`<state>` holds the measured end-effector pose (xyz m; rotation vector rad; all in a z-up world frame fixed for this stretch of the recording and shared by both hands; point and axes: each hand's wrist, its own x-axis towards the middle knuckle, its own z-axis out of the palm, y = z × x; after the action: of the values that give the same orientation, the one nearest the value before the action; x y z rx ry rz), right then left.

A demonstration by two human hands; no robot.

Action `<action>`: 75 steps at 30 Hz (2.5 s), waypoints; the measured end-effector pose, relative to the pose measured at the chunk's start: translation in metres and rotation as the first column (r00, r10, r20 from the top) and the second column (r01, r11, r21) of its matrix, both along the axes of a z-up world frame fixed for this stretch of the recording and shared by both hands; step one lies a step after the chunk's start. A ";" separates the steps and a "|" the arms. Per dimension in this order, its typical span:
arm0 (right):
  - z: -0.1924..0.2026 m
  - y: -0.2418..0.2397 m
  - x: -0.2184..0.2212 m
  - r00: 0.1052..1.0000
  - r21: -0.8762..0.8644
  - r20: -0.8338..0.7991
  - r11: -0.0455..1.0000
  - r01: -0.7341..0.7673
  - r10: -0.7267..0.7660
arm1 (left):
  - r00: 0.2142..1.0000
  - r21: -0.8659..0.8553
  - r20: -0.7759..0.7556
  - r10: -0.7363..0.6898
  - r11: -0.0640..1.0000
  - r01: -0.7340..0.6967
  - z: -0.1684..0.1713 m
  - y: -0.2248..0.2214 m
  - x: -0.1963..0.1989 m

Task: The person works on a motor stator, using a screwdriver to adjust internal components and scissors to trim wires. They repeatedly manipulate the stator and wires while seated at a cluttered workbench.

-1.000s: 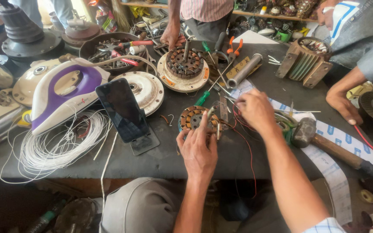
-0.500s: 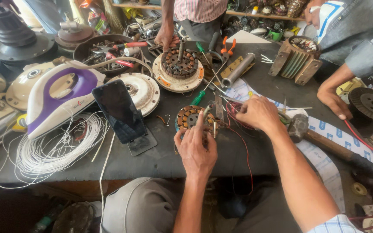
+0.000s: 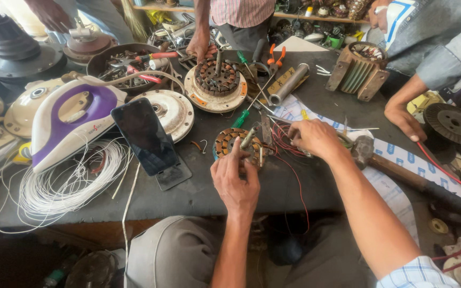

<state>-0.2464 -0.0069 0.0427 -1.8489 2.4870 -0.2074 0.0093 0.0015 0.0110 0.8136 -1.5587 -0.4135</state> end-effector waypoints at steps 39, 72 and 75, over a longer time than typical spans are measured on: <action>0.000 0.027 -0.009 0.982 -0.271 0.055 0.949 -0.162 0.183 | 0.996 -0.049 -0.019 0.086 0.995 -0.086 -0.001 0.003 0.000; 0.021 0.103 0.064 0.922 -0.597 0.310 0.803 -0.003 0.234 | 0.925 -0.114 0.137 -0.354 0.922 0.370 0.003 0.019 -0.079; 0.025 0.104 0.053 0.913 -0.520 0.366 0.853 0.040 0.180 | 0.918 -0.103 0.124 -0.377 0.915 0.389 -0.005 0.013 -0.087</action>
<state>-0.1932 0.0976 0.0674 -1.7969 2.1950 -1.2355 -0.0773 0.0149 0.0058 0.4316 -1.8265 -0.5576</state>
